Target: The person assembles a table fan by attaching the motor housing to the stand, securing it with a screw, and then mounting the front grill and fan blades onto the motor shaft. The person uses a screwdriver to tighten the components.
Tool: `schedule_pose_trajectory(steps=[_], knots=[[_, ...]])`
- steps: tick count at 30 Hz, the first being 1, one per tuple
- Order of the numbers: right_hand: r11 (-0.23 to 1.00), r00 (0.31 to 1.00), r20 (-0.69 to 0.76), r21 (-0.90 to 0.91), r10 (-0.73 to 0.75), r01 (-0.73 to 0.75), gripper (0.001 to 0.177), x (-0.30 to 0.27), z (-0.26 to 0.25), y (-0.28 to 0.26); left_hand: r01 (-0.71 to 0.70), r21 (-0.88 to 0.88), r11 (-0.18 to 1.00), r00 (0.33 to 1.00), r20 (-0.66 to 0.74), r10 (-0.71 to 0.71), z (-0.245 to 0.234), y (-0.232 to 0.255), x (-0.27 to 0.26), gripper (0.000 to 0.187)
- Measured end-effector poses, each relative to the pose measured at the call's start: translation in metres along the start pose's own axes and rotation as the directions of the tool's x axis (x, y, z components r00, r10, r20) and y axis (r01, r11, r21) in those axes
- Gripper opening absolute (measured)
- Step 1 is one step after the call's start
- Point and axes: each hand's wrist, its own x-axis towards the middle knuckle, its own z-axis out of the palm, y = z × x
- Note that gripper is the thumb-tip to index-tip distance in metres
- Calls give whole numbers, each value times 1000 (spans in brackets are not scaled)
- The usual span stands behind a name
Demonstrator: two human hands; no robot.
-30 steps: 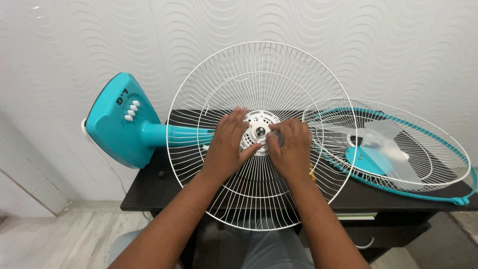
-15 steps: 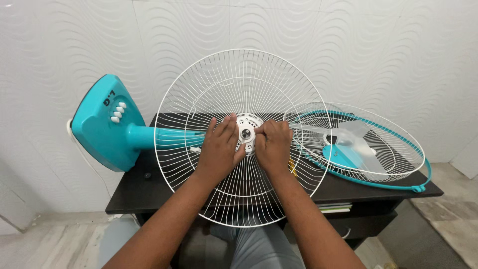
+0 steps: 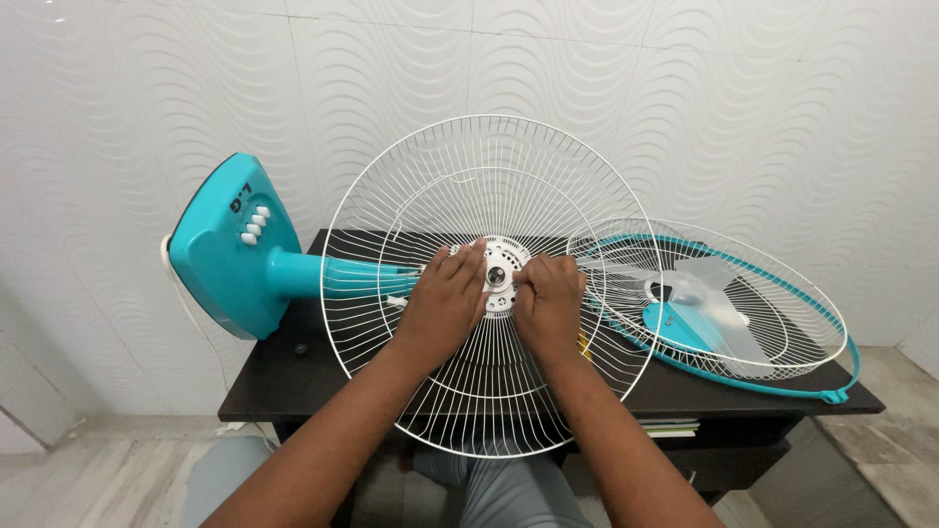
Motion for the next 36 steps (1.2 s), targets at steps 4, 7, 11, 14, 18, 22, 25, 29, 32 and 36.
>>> schedule_pose_trajectory(steps=[4, 7, 11, 14, 18, 22, 25, 29, 32, 36], knots=[[999, 999, 44, 20, -26, 25, 9, -2, -11, -2, 24, -29, 999, 1000, 15, -23, 0, -1, 1, 47], [995, 987, 159, -81, -37, 50, 38, -8, -31, -7, 38, -88, 995, 998, 47, -34, -4, -11, 5, 47], [996, 966, 257, -73, -22, 42, 50, -24, -60, -18, 31, -154, 988, 998, 66, -21, -18, -17, 2, 47], [997, 958, 286, -79, 34, -12, 46, -46, -81, -32, 101, -176, 979, 992, 94, -85, -41, -15, -15, 46], [947, 987, 95, -307, 126, -92, 34, -79, -102, -47, 332, -25, 943, 939, -91, -332, -71, -12, -45, 40], [862, 906, -255, -304, 337, -406, 51, -107, -110, -42, 586, -94, 805, 768, -252, -589, -75, -14, -83, 56], [874, 863, -151, 24, 483, -485, 76, -104, -98, -25, 669, -481, 567, 602, -97, -792, -51, -25, -95, 67], [855, 862, -100, -116, 497, -506, 85, -104, -84, -18, 595, -795, 114, 504, 260, -823, -19, -49, -111, 55], [832, 834, -47, -67, 549, -551, 87, -96, -76, -14, 520, -853, 49, 537, 281, -795, -1, -69, -112, 54], [896, 895, -57, 16, 443, -443, 78, -92, -69, -9, 506, -858, -85, 494, 370, -787, 5, -82, -114, 53]])
